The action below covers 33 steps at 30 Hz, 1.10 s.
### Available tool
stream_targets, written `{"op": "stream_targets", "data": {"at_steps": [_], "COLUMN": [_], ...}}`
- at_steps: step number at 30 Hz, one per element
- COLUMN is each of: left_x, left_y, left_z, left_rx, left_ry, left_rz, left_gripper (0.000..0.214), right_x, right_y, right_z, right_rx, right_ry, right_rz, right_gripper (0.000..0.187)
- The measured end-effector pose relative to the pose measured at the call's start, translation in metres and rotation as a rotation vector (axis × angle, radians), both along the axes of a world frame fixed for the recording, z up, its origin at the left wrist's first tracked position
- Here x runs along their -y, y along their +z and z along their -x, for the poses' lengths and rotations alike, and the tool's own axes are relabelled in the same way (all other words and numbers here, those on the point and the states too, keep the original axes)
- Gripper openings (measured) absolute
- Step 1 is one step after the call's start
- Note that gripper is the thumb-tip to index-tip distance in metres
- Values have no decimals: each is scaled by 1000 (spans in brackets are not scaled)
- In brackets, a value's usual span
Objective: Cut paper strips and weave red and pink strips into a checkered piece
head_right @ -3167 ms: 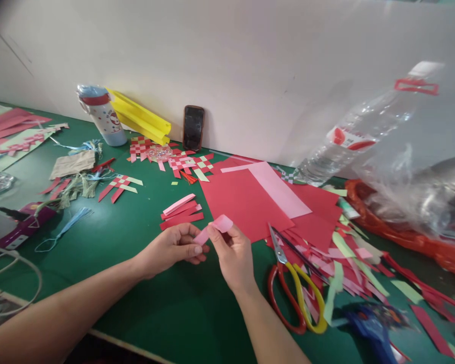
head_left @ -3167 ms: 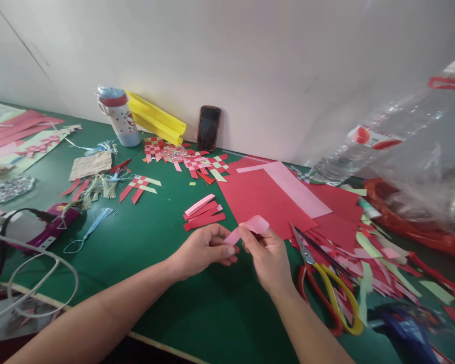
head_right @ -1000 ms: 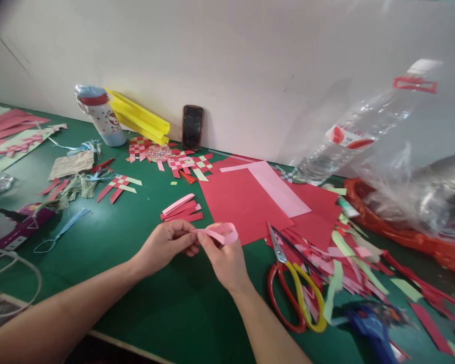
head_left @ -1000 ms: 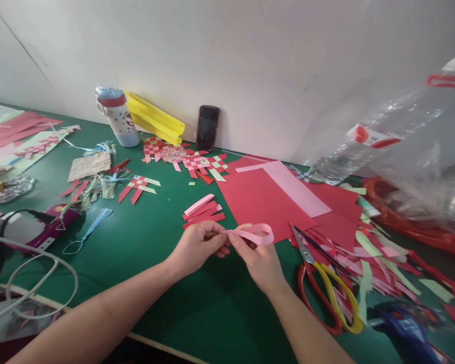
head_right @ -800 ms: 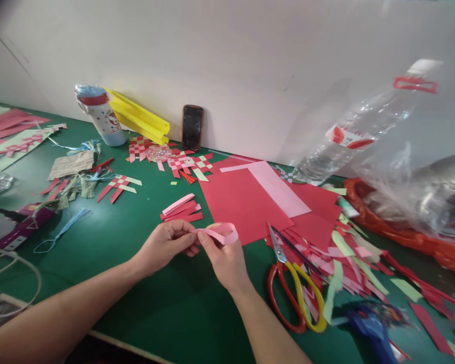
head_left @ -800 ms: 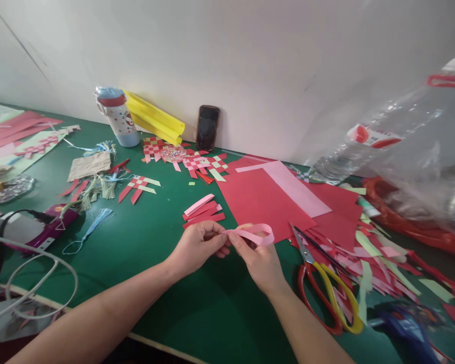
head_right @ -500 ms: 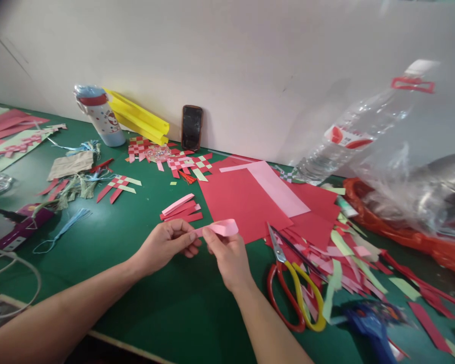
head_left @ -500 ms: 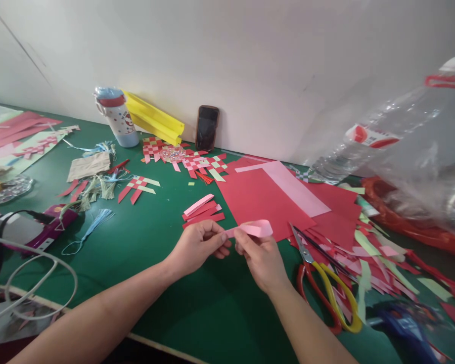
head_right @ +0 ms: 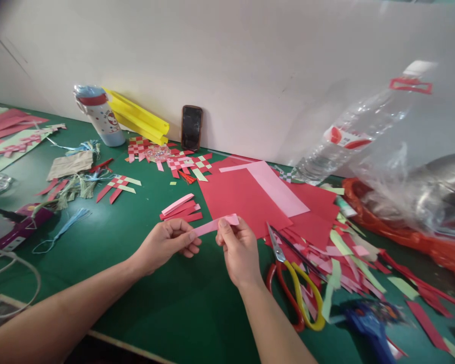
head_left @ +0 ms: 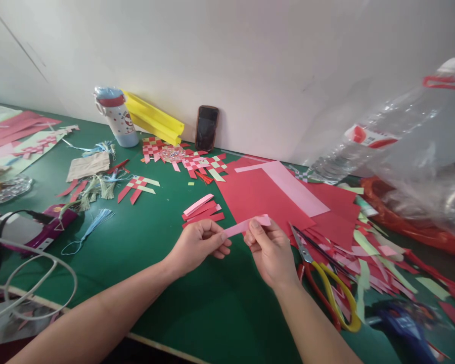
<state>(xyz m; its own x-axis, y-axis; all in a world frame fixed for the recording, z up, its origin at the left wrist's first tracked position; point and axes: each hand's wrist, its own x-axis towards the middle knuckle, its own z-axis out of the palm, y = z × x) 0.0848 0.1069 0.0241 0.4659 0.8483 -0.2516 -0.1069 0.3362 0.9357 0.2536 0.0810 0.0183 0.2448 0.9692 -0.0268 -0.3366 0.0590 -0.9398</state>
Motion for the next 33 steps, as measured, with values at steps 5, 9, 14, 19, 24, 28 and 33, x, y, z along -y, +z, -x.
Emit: {"op": "stream_targets", "data": {"at_steps": [5,9,14,19,24,28,33], "left_x": [0,1,0,0,0,1,2], "left_y": [0,1,2,2,0,-2,-2], "left_z": [1,1,1,0,0,1,1], "left_rx": [11,2,-35,-34,-58,-72,-124], "left_ry": [-9,-12,-42,-97,-114,-84,-73], "left_rz": [31,35,3,-6,1,-41,-109], "left_gripper": [31,29,30,37,38,35,33], "right_x": [2,2,2,6,9,9,8], "right_y": [-1,-2,-7,-10,-9,-7,-6], "right_z": [-2,-3,-3,0,3,6,5], "right_rx": [41,103,178,282,332,291,240], "right_ry": [18,18,17,73,109,127,130], "right_rz": [-8,8,10,20,49,58,53], "right_gripper": [23,23,23,23,25,26,24]}}
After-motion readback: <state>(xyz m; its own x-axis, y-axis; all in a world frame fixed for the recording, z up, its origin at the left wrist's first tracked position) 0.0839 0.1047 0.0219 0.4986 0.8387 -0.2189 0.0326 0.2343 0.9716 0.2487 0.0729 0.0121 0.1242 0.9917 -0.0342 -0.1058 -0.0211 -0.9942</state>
